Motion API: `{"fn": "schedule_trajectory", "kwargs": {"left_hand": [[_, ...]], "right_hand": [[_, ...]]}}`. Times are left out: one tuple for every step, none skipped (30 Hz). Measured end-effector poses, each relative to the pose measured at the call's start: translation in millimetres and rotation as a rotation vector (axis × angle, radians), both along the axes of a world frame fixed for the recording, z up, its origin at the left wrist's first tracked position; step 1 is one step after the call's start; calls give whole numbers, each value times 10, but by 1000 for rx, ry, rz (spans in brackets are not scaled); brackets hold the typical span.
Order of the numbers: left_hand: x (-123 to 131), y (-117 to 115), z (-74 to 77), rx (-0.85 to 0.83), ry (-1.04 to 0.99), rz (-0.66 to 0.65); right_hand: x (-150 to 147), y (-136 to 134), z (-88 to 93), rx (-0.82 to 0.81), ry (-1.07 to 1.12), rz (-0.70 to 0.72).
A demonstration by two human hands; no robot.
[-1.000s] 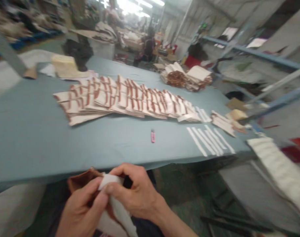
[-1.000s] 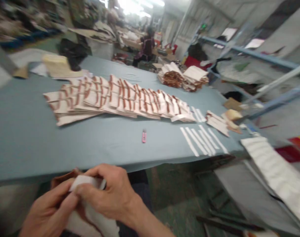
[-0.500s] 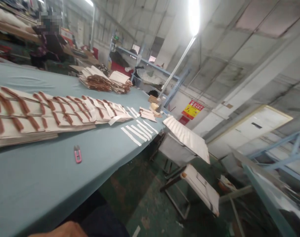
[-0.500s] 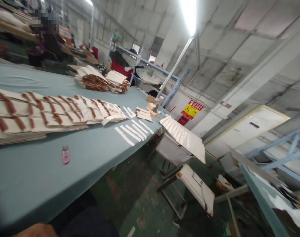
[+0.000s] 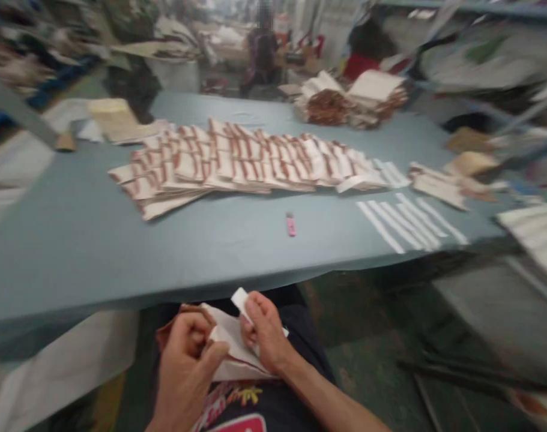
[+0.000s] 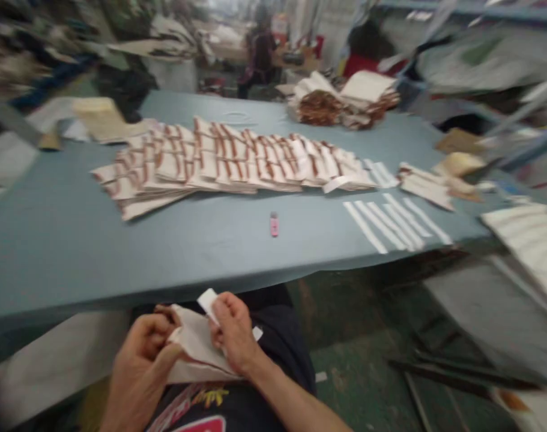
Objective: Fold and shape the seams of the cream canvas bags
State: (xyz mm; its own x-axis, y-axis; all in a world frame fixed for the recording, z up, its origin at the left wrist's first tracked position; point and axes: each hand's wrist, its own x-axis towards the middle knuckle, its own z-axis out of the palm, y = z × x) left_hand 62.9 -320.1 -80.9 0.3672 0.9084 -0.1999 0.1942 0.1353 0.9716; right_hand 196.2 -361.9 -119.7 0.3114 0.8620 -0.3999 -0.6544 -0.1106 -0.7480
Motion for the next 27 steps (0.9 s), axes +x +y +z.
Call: {"fn": "schedule_trajectory", "kwargs": {"left_hand": [[-101,-39,-24,-40,15,35],[-180,-76,-53,-65,3,40],[-247,-111,-79,-77,14,58],[-308,-145,-97,-89,20,60],[-369,-178,-101,-99,28,65],[-433,-208,-91,-113,51,56],[-501,-231,-68,-126,88,17],[-571,-246,-37,-127,139,-51],[-639,-251,-3,-114,200,-133],[-701,-248,31,-97,263,-219],[-752,-237,60,-80,320,-296],[-788,-222,83,-62,357,-353],[-806,-202,99,-50,368,-381],[-806,-178,109,-43,366,-393],[-786,-149,116,-33,357,-395],[-747,-114,124,-14,341,-392],[-694,-73,136,11,320,-380],[-629,-27,155,28,295,-366],[-556,24,182,39,262,-349],[-480,78,217,42,220,-335],[-406,132,261,36,168,-327],[-337,185,309,27,112,-319],[-276,235,360,20,63,-312],[-226,282,411,15,23,-311],[-186,324,459,13,-4,-313],[-157,362,502,17,-22,-320],[-136,396,540,27,-34,-327]], "right_hand": [[-94,-23,-110,-23,57,14],[-176,-58,-204,-48,102,40],[-239,-100,-274,-73,132,65],[-283,-142,-320,-97,149,87],[-309,-177,-344,-119,156,105],[-321,-201,-352,-138,155,118],[-322,-213,-350,-155,149,125],[-319,-213,-343,-170,140,130],[-314,-205,-335,-182,129,134],[-310,-193,-329,-191,117,137],[-307,-179,-325,-199,105,140],[-304,-166,-319,-204,91,144],[-299,-154,-310,-208,75,148],[-287,-144,-294,-209,55,154],[-266,-136,-267,-208,31,160],[-233,-129,-223,-204,1,166],[-185,-123,-161,-197,-31,169],[-124,-118,-76,-191,-62,168],[-53,-118,32,-181,-99,169],[22,-121,162,-166,-146,167],[96,-131,311,-148,-202,166],[161,-146,471,-122,-283,177],[212,-164,635,-92,-371,184],[246,-181,792,-69,-451,207],[264,-193,932,-48,-525,229],[268,-194,1048,-30,-594,246],[263,-180,1136,-15,-667,260]]}}
